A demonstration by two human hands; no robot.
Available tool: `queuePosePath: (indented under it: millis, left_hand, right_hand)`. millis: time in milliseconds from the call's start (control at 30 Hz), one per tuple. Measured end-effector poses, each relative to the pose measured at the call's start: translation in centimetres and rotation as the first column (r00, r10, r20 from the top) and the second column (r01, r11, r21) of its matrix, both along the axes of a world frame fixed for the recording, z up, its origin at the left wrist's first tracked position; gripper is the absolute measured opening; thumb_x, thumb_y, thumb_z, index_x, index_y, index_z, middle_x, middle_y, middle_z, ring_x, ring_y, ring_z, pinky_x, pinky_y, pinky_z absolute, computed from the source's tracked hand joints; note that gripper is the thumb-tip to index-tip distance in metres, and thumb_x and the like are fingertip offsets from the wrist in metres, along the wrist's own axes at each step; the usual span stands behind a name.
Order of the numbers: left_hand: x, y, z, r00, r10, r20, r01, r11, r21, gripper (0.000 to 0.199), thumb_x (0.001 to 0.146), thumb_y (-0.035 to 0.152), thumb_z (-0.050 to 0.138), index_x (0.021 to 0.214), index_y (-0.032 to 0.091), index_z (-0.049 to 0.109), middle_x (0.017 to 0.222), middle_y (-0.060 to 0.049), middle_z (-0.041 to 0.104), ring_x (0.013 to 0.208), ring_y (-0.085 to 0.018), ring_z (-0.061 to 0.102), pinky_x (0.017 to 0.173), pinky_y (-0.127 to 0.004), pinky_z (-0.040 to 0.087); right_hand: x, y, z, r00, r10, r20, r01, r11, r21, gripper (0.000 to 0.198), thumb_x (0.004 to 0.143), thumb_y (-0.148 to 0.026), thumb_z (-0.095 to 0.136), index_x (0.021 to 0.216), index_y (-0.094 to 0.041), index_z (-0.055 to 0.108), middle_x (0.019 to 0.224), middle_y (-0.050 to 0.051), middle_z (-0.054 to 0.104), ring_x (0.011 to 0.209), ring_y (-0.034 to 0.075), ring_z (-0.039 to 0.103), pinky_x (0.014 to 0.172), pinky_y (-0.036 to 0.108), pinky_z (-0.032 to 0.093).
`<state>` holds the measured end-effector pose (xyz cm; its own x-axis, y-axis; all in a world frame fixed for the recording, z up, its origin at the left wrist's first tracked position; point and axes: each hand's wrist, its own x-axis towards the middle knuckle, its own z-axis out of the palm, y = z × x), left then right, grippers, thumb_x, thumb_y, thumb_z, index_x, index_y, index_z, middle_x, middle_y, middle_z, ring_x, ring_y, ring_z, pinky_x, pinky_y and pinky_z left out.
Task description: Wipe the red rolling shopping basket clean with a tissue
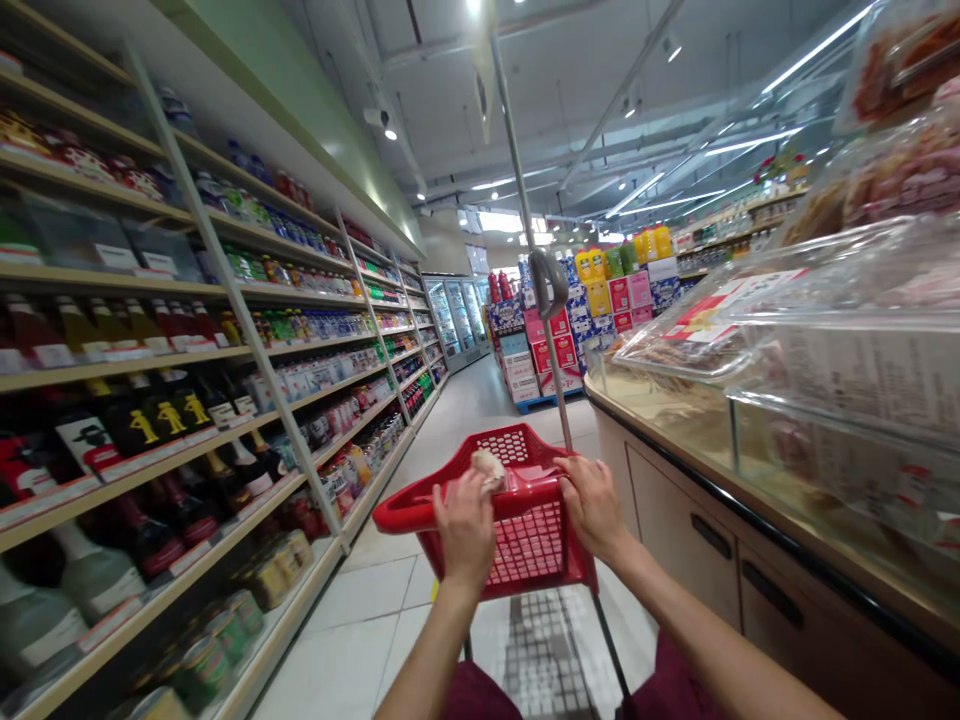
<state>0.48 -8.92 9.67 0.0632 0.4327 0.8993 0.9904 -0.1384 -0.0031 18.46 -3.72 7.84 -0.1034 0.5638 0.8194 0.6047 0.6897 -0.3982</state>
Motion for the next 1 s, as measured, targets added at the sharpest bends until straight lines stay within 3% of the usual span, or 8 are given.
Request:
queuePosePath:
  millis: [100, 167, 367, 500, 600, 800, 867, 1000]
  left_hand:
    - [3.9, 0.5, -0.1, 0.972, -0.172, -0.158, 0.171, 0.985, -0.023, 0.027, 0.083, 0.019, 0.039, 0.106, 0.023, 0.051, 0.110, -0.006, 0.060, 0.104, -0.016, 0.053, 0.102, -0.044, 0.021]
    - [3.5, 0.2, -0.3, 0.961, -0.195, -0.197, 0.198, 0.980, -0.005, 0.027, 0.082, 0.018, 0.039, 0.105, 0.023, 0.052, 0.111, -0.006, 0.059, 0.103, -0.015, 0.053, 0.103, -0.043, 0.017]
    - [-4.0, -1.5, 0.0, 0.997, 0.039, -0.064, -0.037, 0.999, 0.034, 0.025, 0.082, 0.019, 0.038, 0.103, 0.018, 0.052, 0.103, -0.009, 0.063, 0.098, -0.019, 0.056, 0.100, -0.049, 0.019]
    - [-0.3, -0.5, 0.3, 0.993, -0.047, -0.112, 0.045, 0.999, -0.015, 0.025, 0.082, 0.018, 0.038, 0.104, 0.018, 0.051, 0.108, -0.008, 0.060, 0.104, -0.018, 0.052, 0.099, -0.044, 0.025]
    - [1.9, -0.1, 0.4, 0.980, -0.121, -0.156, 0.118, 0.993, -0.027, 0.025, 0.082, 0.020, 0.041, 0.105, 0.020, 0.051, 0.112, -0.007, 0.058, 0.105, -0.017, 0.051, 0.101, -0.044, 0.020]
    - [-3.5, -1.9, 0.5, 0.996, 0.047, -0.079, -0.049, 0.998, -0.031, 0.027, 0.081, 0.017, 0.039, 0.105, 0.019, 0.051, 0.106, -0.009, 0.061, 0.101, -0.020, 0.054, 0.101, -0.050, 0.016]
    - [-2.7, -1.7, 0.5, 0.996, 0.047, -0.078, -0.049, 0.998, -0.026, 0.027, 0.081, 0.017, 0.039, 0.105, 0.018, 0.051, 0.105, -0.009, 0.062, 0.101, -0.020, 0.054, 0.100, -0.049, 0.018]
    - [1.8, -0.6, 0.6, 0.980, -0.117, -0.161, 0.114, 0.993, -0.023, 0.025, 0.082, 0.020, 0.041, 0.105, 0.020, 0.051, 0.109, -0.007, 0.060, 0.103, -0.017, 0.053, 0.102, -0.044, 0.018]
  right_hand:
    - [0.2, 0.3, -0.1, 1.000, -0.005, 0.030, 0.004, 1.000, 0.013, 0.028, 0.085, -0.025, 0.030, 0.106, -0.022, 0.049, 0.106, 0.006, 0.059, 0.103, 0.020, 0.049, 0.094, 0.045, 0.021]
    - [0.7, 0.5, 0.1, 0.999, -0.009, 0.041, 0.009, 1.000, 0.012, 0.029, 0.085, -0.025, 0.030, 0.107, -0.022, 0.049, 0.105, 0.007, 0.060, 0.102, 0.020, 0.049, 0.095, 0.047, 0.020]
    - [0.7, 0.1, 0.6, 1.000, -0.005, -0.010, 0.004, 0.999, -0.038, 0.029, 0.084, -0.024, 0.030, 0.105, -0.021, 0.050, 0.104, 0.007, 0.059, 0.103, 0.021, 0.049, 0.094, 0.048, 0.021]
    - [0.2, 0.0, 0.4, 1.000, -0.023, -0.020, 0.022, 0.999, -0.030, 0.028, 0.084, -0.023, 0.030, 0.103, -0.020, 0.051, 0.102, 0.007, 0.059, 0.103, 0.020, 0.049, 0.093, 0.046, 0.023]
    - [0.6, 0.2, 0.5, 0.999, -0.035, 0.005, 0.035, 0.999, -0.026, 0.029, 0.084, -0.023, 0.030, 0.104, -0.021, 0.051, 0.103, 0.007, 0.060, 0.102, 0.020, 0.049, 0.094, 0.047, 0.022]
    - [0.6, 0.2, 0.5, 0.999, -0.044, -0.007, 0.043, 0.999, -0.025, 0.029, 0.084, -0.023, 0.030, 0.104, -0.020, 0.050, 0.104, 0.007, 0.060, 0.103, 0.020, 0.049, 0.094, 0.047, 0.022]
    - [0.2, 0.1, 0.4, 0.998, -0.057, -0.016, 0.057, 0.998, -0.009, 0.028, 0.084, -0.023, 0.030, 0.104, -0.020, 0.051, 0.103, 0.007, 0.059, 0.103, 0.020, 0.048, 0.093, 0.045, 0.024]
    - [0.3, 0.3, 0.1, 0.998, -0.055, 0.030, 0.055, 0.998, 0.003, 0.028, 0.084, -0.022, 0.031, 0.105, -0.021, 0.050, 0.103, 0.007, 0.060, 0.103, 0.020, 0.049, 0.094, 0.045, 0.022]
